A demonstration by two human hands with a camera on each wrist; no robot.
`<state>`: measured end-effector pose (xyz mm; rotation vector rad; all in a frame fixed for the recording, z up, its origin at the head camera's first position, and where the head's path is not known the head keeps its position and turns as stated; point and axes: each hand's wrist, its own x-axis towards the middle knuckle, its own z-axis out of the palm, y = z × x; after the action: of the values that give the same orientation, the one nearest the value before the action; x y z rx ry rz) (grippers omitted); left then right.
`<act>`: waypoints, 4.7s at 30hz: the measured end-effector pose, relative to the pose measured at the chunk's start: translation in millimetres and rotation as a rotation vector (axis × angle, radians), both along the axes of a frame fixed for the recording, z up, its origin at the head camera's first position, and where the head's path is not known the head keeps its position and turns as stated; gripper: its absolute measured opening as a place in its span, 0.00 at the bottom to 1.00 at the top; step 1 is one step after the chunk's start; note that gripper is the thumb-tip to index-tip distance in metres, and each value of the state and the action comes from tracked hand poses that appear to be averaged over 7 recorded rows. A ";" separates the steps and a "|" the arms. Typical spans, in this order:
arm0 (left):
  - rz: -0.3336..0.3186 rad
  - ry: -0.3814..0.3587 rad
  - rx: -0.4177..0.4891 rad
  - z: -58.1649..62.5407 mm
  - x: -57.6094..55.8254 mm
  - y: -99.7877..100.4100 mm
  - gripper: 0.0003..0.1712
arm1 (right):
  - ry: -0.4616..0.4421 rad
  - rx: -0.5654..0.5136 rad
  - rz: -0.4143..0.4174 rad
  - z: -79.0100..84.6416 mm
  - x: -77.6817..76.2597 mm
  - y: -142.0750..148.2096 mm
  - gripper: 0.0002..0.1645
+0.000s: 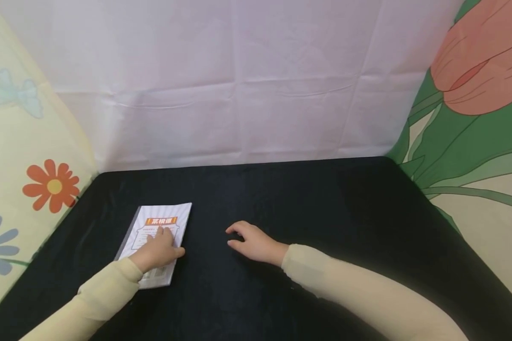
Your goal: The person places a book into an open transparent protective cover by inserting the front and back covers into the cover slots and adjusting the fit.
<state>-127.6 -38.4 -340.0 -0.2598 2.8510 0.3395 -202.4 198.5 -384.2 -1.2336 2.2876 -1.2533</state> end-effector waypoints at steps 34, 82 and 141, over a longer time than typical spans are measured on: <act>0.010 0.190 0.711 76.0 14.4 -4.3 0.25 | -0.032 -0.060 -0.077 1.0 5.0 -1.1 0.14; -0.077 0.256 1.407 35.1 24.4 17.5 0.24 | -0.453 -0.297 -0.179 -19.4 10.8 -10.9 0.24; 0.269 0.180 1.073 -17.0 0.3 19.9 0.19 | -0.600 -0.316 -0.437 -25.7 -12.0 11.9 0.18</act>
<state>-127.2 -18.6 -357.0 -0.3803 2.3394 1.8870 -214.3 210.4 -409.8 -0.3280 1.9949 -1.8770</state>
